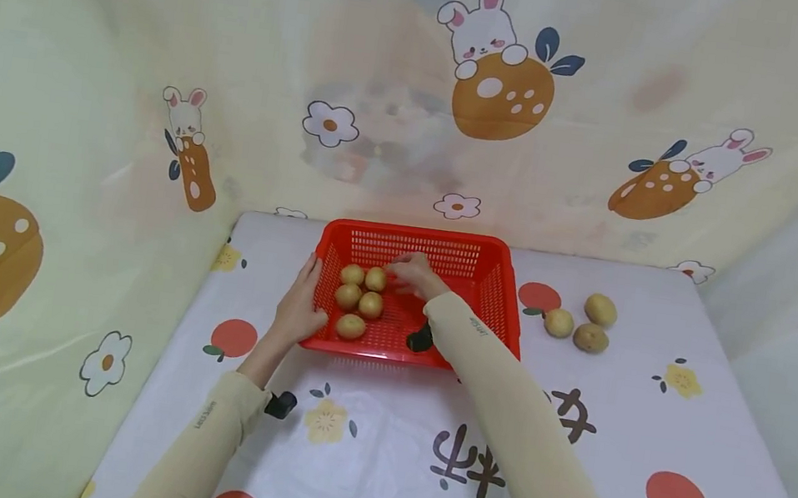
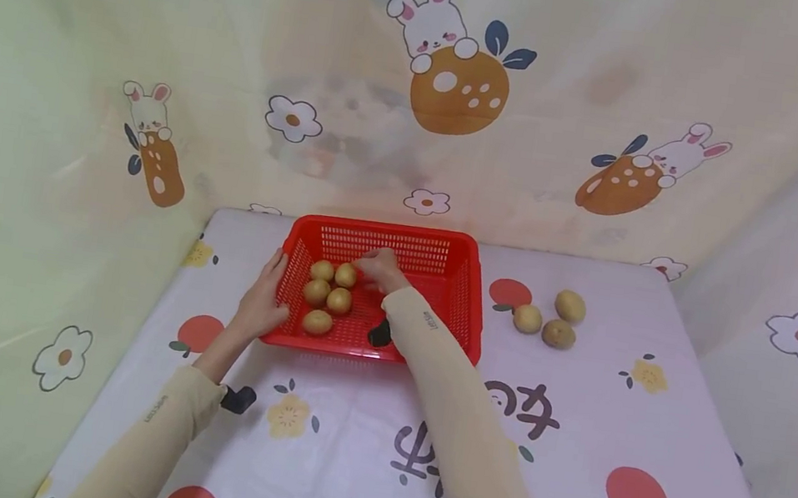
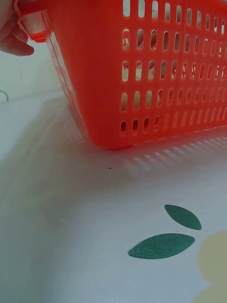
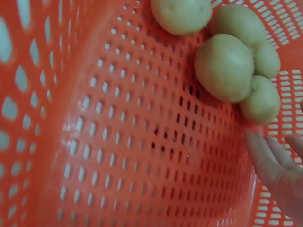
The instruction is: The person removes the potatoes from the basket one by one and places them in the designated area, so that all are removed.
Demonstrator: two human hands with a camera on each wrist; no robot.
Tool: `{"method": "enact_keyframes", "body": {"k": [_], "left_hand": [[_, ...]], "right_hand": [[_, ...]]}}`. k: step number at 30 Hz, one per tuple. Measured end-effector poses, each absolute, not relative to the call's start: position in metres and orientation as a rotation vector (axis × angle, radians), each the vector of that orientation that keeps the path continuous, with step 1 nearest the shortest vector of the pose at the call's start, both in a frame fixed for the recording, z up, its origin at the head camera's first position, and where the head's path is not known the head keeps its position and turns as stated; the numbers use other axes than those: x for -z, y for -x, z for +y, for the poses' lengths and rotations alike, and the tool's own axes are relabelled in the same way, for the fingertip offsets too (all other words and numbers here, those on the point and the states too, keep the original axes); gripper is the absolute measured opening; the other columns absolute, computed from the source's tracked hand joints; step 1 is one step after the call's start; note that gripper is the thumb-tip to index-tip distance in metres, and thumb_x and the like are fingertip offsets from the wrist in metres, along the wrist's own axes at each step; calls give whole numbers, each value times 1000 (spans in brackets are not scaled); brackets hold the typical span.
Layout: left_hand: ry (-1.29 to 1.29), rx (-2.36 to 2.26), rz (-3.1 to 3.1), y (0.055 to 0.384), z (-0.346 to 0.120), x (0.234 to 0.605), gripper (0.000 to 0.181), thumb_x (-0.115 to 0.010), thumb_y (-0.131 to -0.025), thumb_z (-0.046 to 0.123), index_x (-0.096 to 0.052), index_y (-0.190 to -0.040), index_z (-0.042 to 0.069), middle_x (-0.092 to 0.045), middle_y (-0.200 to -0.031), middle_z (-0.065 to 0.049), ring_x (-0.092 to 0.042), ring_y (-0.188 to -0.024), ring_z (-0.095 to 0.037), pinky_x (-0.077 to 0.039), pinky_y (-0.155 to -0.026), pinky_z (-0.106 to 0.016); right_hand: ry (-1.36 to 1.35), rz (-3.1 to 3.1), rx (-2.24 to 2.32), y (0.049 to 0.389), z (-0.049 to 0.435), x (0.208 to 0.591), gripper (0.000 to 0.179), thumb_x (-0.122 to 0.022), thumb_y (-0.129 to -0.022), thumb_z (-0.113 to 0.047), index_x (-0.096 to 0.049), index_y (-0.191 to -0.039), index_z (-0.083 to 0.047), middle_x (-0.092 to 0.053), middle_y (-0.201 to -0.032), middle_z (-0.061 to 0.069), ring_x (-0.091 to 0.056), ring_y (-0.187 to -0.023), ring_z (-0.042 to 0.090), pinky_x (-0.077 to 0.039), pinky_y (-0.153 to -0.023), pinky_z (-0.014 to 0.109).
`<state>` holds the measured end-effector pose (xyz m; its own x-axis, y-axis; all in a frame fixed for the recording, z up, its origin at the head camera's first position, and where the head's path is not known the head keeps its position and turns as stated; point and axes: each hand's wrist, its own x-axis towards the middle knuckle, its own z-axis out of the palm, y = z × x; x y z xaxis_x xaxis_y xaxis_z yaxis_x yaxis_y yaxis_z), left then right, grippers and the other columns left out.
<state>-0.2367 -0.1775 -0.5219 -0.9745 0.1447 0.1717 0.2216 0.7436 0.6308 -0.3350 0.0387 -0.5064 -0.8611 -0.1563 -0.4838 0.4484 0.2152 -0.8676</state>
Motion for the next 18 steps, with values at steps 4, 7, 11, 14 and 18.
{"method": "enact_keyframes", "body": {"k": [4,7,11,14,18], "left_hand": [[319,1051,-2807,238,-175,522,91,-54,-63,-4,-20,-147,-4,-13,-155,-16,-24,-138,-33,-38,-99,-51],[323,1048,-2807,238,-174,521,91,-55,-63,-3,-20,-147,-4,-13,-155,-16,-24,-138,-32,-39,-98,-50],[301,1066,-2808,237,-175,520,91,-54,-63,-4,-21,-147,-3,-13,-156,-14,-24,-139,-31,-41,-96,-50],[286,1087,-2813,235,-176,518,91,-54,-63,-5,-20,-147,-2,-12,-156,-12,-23,-139,-30,-40,-97,-50],[272,1072,-2836,235,-176,518,90,-54,-65,-3,-20,-148,-1,-12,-156,-11,-22,-139,-28,-37,-101,-47]], "right_hand": [[-273,2010,1681,335,33,511,45,-60,-89,-10,-46,-130,3,-50,-127,20,-56,-111,36,-43,-95,47],[-269,2021,1674,336,28,514,47,-60,-88,-8,-45,-131,4,-49,-127,20,-55,-110,34,-43,-95,48],[-225,2048,1671,336,22,517,44,-61,-86,-4,-49,-127,7,-51,-126,22,-56,-108,32,-44,-94,47],[-168,2138,1635,334,19,519,40,-63,-84,-2,-54,-122,7,-55,-122,22,-59,-103,31,-48,-89,43],[-94,2303,1534,331,17,518,39,-67,-81,-2,-58,-118,7,-58,-116,21,-61,-96,28,-53,-77,34]]}}
